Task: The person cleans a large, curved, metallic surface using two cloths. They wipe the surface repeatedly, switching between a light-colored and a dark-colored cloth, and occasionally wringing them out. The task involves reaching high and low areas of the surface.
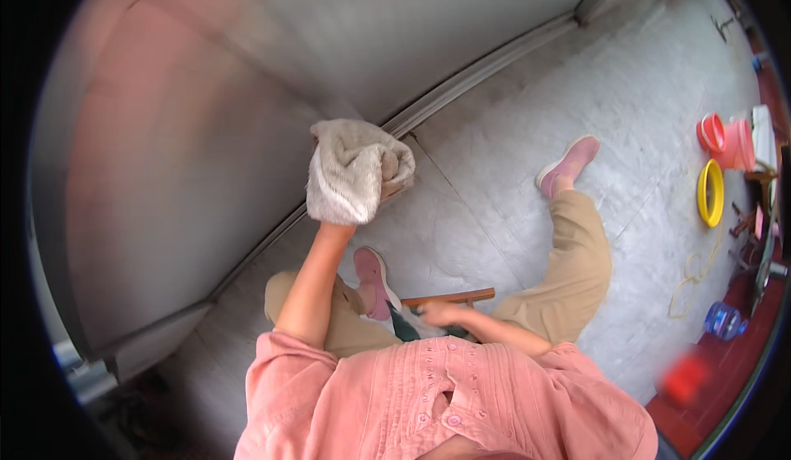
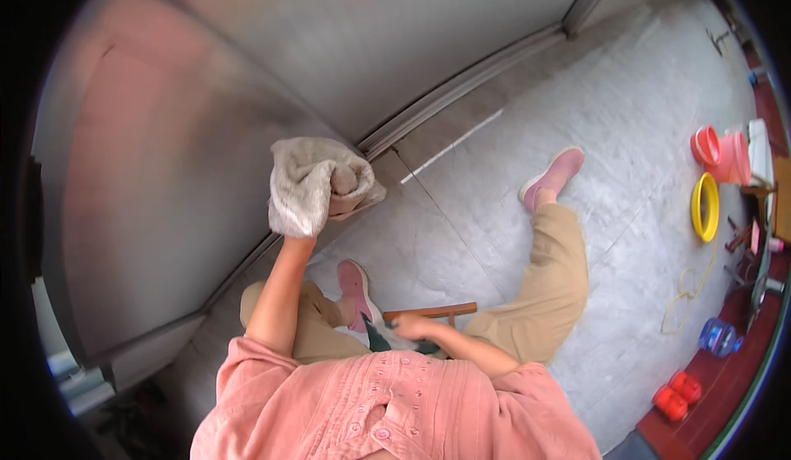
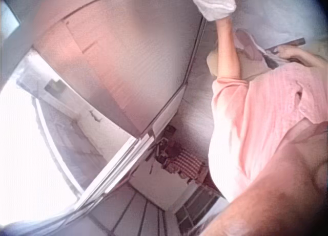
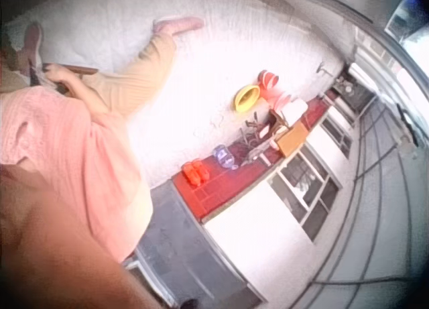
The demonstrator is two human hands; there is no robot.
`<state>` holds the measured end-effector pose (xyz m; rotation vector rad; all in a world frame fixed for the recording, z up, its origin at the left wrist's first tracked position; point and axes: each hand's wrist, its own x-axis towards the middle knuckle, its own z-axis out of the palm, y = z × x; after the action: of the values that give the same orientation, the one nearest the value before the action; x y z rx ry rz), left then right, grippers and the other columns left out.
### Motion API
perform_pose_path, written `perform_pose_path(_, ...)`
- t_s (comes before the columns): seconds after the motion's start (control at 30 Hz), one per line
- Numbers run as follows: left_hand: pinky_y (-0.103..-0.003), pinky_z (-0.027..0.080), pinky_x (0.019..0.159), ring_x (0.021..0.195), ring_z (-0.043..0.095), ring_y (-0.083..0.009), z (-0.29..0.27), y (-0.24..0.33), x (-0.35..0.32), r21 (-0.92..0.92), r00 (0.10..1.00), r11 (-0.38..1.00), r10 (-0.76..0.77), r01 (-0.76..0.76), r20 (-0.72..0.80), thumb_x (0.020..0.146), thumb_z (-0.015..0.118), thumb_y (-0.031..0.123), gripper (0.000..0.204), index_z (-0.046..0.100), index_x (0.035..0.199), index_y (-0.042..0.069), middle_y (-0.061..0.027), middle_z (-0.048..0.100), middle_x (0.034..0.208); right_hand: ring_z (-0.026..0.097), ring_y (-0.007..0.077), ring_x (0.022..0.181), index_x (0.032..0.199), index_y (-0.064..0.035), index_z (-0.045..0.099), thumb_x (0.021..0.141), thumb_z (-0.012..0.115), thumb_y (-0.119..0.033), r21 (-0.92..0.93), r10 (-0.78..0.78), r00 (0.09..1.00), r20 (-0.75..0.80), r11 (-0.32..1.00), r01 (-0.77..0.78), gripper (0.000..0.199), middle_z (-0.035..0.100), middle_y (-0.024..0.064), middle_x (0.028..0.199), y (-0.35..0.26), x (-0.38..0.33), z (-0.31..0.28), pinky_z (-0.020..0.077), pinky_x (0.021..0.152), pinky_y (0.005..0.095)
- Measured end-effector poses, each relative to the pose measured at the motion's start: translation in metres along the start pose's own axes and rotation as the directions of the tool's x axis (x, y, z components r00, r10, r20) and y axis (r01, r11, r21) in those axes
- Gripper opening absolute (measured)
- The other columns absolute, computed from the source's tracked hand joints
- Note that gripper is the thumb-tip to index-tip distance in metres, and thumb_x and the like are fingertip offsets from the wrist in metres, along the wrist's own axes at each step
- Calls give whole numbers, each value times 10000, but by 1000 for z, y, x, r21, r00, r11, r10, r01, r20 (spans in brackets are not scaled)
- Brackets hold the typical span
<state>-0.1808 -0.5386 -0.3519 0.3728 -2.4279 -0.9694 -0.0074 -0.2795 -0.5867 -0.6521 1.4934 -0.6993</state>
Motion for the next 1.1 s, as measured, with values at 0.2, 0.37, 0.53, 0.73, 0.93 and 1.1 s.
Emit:
perform_pose_path(0.2, -334, 473, 994, 1163, 550, -161, -70, -50, -74, -822, 932, 545, -360, 164, -53, 917, 735, 219, 515, 518, 1346, 36, -56, 573, 1302, 693, 168, 789, 1187, -58, 653, 973, 599, -237, 750, 19, 786, -618, 311, 583, 284, 710, 53, 999, -83, -116, -122, 593, 698, 309)
perform_pose_path(0.37, -308, 496, 881, 996, 580, -126, -139, -27, -117, -664, 968, 705, -197, 248, 152, 847, 770, 167, 376, 616, 1165, 41, -26, 618, 1105, 658, 288, 1050, 1280, -95, 584, 1000, 533, -421, 752, -215, 729, -650, -42, 658, 432, 661, 111, 1199, -162, -166, -145, 578, 857, 461)
perform_pose_path(0.53, -297, 492, 847, 928, 575, -103, -161, 68, -142, -640, 869, 610, -179, 466, 462, 740, 824, 163, 438, 643, 1123, 50, 9, 634, 1038, 652, 256, 1055, 1276, -94, 591, 988, 573, -388, 750, -259, 715, -649, -58, 659, 412, 667, 91, 1187, -214, -177, -127, 565, 888, 429)
perform_pose_path(0.73, -315, 475, 978, 1077, 598, -136, -144, 88, -146, -718, 845, 546, 36, 431, 534, 803, 802, 202, 511, 632, 1257, 40, -47, 667, 1165, 643, 170, 1054, 1310, -56, 575, 1031, 538, -268, 698, -334, 700, -631, 150, 700, 353, 648, 58, 1209, -287, -172, -93, 547, 927, 344)
perform_pose_path(0.93, -307, 503, 954, 1051, 620, -138, -149, 35, -111, -857, 920, 366, 7, 362, 391, 766, 816, 120, 569, 607, 1289, 36, -53, 668, 1147, 650, 143, 1019, 1284, -32, 576, 962, 611, -56, 152, -416, 294, -860, 340, 928, 325, 668, 60, 1154, -315, -179, -163, 547, 885, 292)
perform_pose_path(1.1, -351, 546, 922, 1031, 658, -223, -168, -98, -98, -860, 815, 105, -394, 500, 426, 750, 722, -12, 498, 607, 1234, 8, -91, 667, 1112, 624, 111, 884, 1148, -33, 593, 932, 641, -47, -587, -686, -265, -677, 287, 757, 221, 677, 30, 1035, -498, -194, -234, 518, 783, 265)
